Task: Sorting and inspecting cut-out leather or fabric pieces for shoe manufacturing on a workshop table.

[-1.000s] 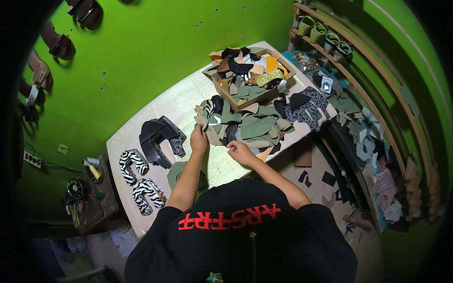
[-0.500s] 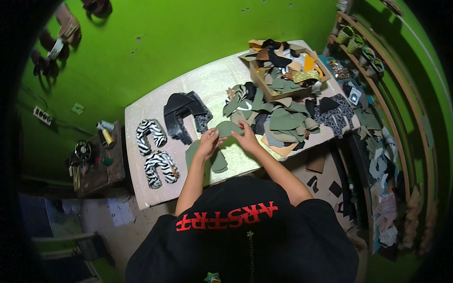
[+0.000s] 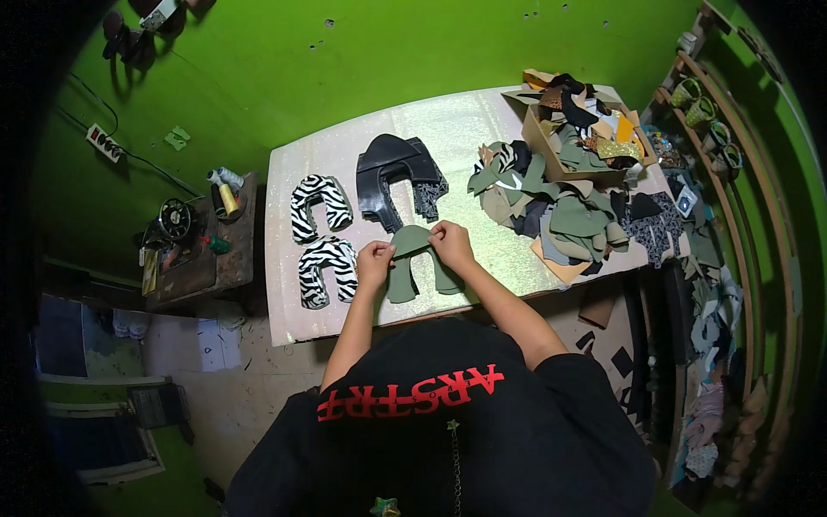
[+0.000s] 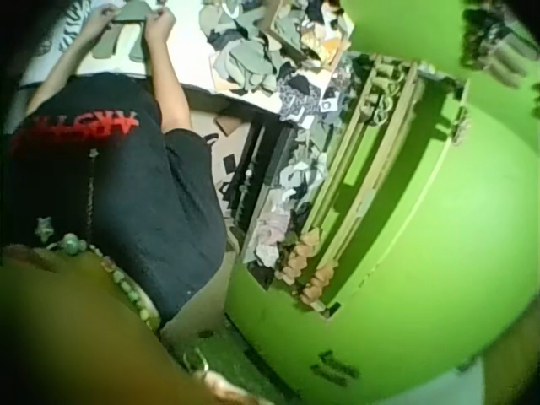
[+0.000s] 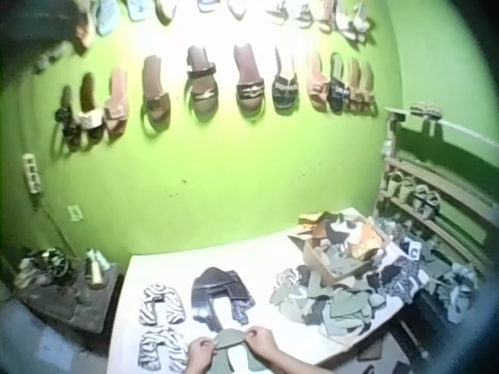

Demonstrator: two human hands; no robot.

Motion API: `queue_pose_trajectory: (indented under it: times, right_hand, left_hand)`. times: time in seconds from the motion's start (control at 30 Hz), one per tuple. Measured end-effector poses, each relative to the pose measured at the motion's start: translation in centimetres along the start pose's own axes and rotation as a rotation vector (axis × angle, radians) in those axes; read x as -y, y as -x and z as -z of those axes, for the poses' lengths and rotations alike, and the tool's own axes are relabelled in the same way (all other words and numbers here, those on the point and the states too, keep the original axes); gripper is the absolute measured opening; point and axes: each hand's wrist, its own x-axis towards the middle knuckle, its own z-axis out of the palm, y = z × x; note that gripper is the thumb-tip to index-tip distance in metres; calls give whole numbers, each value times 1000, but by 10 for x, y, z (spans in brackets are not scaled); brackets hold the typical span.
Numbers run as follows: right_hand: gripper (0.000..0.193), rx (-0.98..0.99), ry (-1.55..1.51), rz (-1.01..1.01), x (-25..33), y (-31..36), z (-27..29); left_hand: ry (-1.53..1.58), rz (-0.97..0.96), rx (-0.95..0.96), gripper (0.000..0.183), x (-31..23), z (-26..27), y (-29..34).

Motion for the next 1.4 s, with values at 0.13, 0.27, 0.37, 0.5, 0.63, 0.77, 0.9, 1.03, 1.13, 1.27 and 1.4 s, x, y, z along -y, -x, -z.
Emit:
queue_pose_trajectory:
  times: [0.13,0.27,0.37,0.5,0.63,0.77,0.9,1.03,1.13,1.27,1.4]
  right_hand:
    - [13,-73,60,-36,0,7,-11]
    - [11,-91,89,-38,2,10,-15]
    - [11,-154,160,98,-9,8,-20]
    - [24,-161,220,117,-12,9,-23]
    - [30,-232,208,111,-17,5,-22]
    - [32,-186,176,62,-22,3,-19]
    - [34,-52,82,-40,-24,1,-8]
    - [28,39,-54,6,-24,9,17]
    - [22,43,-125,76,-20,21,47]
    - [15,-230,-57,207,-40,21,100]
    - [16,-535,81,159,-60,22,167]
  left_hand:
    - [-97,-50,30,16,6,2,-2]
    - [-130,-83,18,14,11,-1,-6]
    - [-261,-243,-48,12,11,-5,-5]
    - [-351,-273,-85,12,9,-11,0]
    - [-411,-429,-237,10,6,-17,4]
    - [-541,-344,-198,8,-10,-27,16]
    - [-570,-310,-201,9,-11,-33,16]
    - [-478,-367,-317,18,-33,-51,17]
    - [-471,-463,-386,18,-57,-75,16]
    - [-402,-570,-299,14,-76,-119,9]
    - [-289,-644,4,12,-78,-172,2]
